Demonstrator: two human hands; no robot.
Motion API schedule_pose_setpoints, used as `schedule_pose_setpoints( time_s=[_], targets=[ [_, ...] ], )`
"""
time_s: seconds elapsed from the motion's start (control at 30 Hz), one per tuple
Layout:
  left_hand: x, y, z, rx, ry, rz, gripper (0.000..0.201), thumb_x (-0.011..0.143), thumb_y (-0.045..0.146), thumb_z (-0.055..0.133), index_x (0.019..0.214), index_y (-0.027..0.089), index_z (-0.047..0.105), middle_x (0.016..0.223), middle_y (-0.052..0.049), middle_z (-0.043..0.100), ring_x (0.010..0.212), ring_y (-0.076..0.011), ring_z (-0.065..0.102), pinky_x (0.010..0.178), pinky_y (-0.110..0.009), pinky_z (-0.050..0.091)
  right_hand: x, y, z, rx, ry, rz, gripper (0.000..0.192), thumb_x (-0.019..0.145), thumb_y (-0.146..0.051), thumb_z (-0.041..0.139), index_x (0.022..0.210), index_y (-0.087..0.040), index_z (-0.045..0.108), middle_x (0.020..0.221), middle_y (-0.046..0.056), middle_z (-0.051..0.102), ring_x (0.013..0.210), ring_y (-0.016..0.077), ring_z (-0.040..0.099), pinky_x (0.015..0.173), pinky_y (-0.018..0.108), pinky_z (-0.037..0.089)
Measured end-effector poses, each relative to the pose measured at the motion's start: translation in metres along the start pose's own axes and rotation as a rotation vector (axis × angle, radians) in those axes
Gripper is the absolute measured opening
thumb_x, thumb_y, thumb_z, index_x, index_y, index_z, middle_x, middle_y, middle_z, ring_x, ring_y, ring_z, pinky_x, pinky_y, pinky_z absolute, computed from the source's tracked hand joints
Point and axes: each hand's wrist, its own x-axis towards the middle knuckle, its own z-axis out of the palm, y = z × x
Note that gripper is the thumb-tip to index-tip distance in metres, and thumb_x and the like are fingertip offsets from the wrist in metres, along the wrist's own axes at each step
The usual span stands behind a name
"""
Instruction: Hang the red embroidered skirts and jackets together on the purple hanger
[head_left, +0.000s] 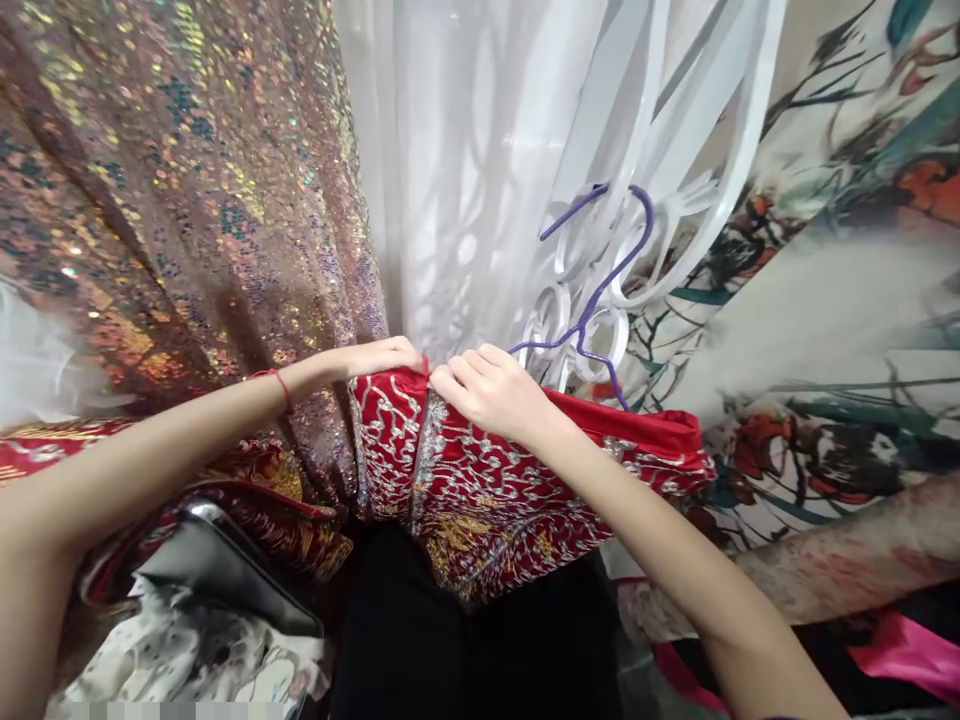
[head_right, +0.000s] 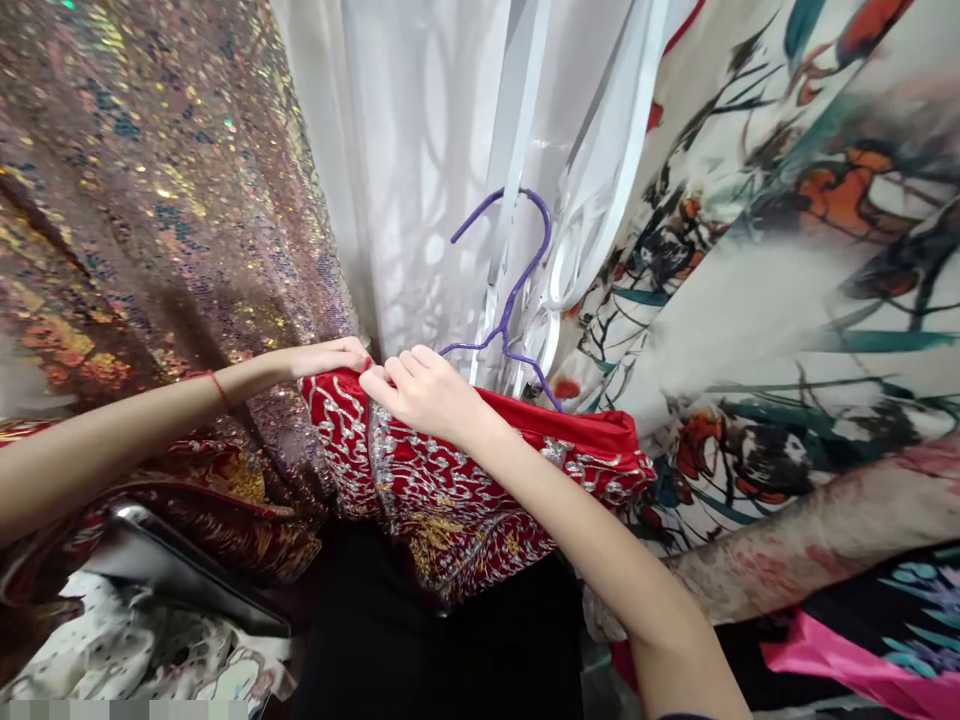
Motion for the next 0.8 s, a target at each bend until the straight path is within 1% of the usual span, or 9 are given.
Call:
schedule_pose_setpoints(
  time_s=[0.07,0.2,0.3,0.4,0.53,0.6,0.67,0.73,0.8],
  targets=[
    [-0.004,-0.004,0.007,-0.068,0.028,-0.002,0.032,0.074,0.044,0.058,0.057,0.017,0.059,0.059,0.001,0.057,0.058,-0.0098,0.046,0.052,-0.02,0.039,-0.001,-0.001,-0.002,0.021,-0.01,0.006,0.021,0.101,-0.01,0.046,0.084,-0.019,0.056,0.063,-0.003,0.051,0.063,0.014,0.041,0.066,0.031,0.028],
    [-0.013,0.0,0.008,-0.22,-0.084,-0.001,0.035,0.075,0.048,0.067,0.063,0.016,0.062,0.055,0.002,0.054,0.05,-0.0088,0.043,0.046,-0.02,0.037,-0.002,-0.012,0.002,0.011,0.023,0.078,0.021,0.097,-0.008,0.05,0.084,-0.019,0.061,0.07,0.0,0.058,0.071,0.0152,0.044,0.071,0.031,0.031],
    [-0.016,0.005,0.007,-0.215,-0.073,-0.04,0.033,0.072,0.048,0.078,0.068,0.017,0.066,0.055,0.002,0.056,0.047,-0.0088,0.046,0.046,-0.022,0.039,-0.002,-0.025,0.005,-0.011,0.105,0.302,0.015,0.095,-0.017,0.057,0.084,-0.023,0.064,0.103,0.008,0.069,0.102,0.0222,0.052,0.086,0.037,0.033],
    [-0.018,0.012,0.011,-0.223,-0.058,-0.089,0.033,0.073,0.049,0.079,0.066,0.019,0.066,0.054,0.001,0.057,0.046,-0.0093,0.047,0.045,-0.023,0.038,-0.005,-0.044,0.0,-0.009,0.22,0.566,0.004,0.09,-0.024,0.064,0.09,-0.025,0.068,0.122,0.011,0.065,0.118,0.0307,0.047,0.091,0.044,0.033],
    [-0.017,0.017,0.017,-0.278,-0.047,-0.129,0.033,0.075,0.049,0.078,0.064,0.019,0.069,0.049,0.001,0.055,0.042,-0.0098,0.045,0.043,-0.025,0.038,-0.019,-0.099,-0.012,0.09,0.529,0.667,0.013,0.082,-0.018,0.067,0.092,-0.026,0.064,0.096,0.008,0.068,0.092,0.0245,0.054,0.078,0.039,0.041],
    [-0.017,0.017,0.018,-0.275,-0.037,-0.129,0.032,0.074,0.049,0.078,0.064,0.02,0.071,0.051,-0.001,0.057,0.043,-0.0108,0.047,0.044,-0.027,0.04,-0.029,-0.145,-0.01,0.416,0.582,0.862,0.013,0.084,-0.015,0.059,0.091,-0.025,0.059,0.072,0.002,0.061,0.068,0.0182,0.054,0.066,0.035,0.043],
    [-0.016,0.016,0.019,-0.259,-0.028,-0.125,0.032,0.073,0.049,0.079,0.064,0.019,0.073,0.052,-0.002,0.059,0.045,-0.0118,0.049,0.046,-0.028,0.041,-0.039,-0.195,-0.001,0.657,0.492,1.176,0.01,0.091,-0.018,0.051,0.094,-0.024,0.057,0.065,-0.001,0.058,0.056,0.0148,0.053,0.055,0.03,0.042],
    [-0.016,0.015,0.019,-0.252,-0.016,-0.115,0.033,0.072,0.05,0.079,0.064,0.019,0.074,0.052,-0.003,0.059,0.047,-0.0127,0.05,0.049,-0.03,0.043,-0.049,-0.238,0.013,0.831,0.2,1.535,0.011,0.095,-0.029,0.05,0.091,-0.022,0.058,0.064,0.0,0.06,0.049,0.0127,0.052,0.047,0.027,0.039],
    [-0.016,0.015,0.019,-0.234,0.005,-0.106,0.034,0.071,0.052,0.08,0.066,0.018,0.076,0.052,-0.003,0.059,0.049,-0.0136,0.052,0.051,-0.031,0.044,-0.056,-0.265,0.025,1.01,0.017,1.745,0.021,0.094,-0.039,0.054,0.09,-0.019,0.06,0.064,0.0,0.063,0.049,0.0123,0.055,0.046,0.025,0.041]
  ],
)
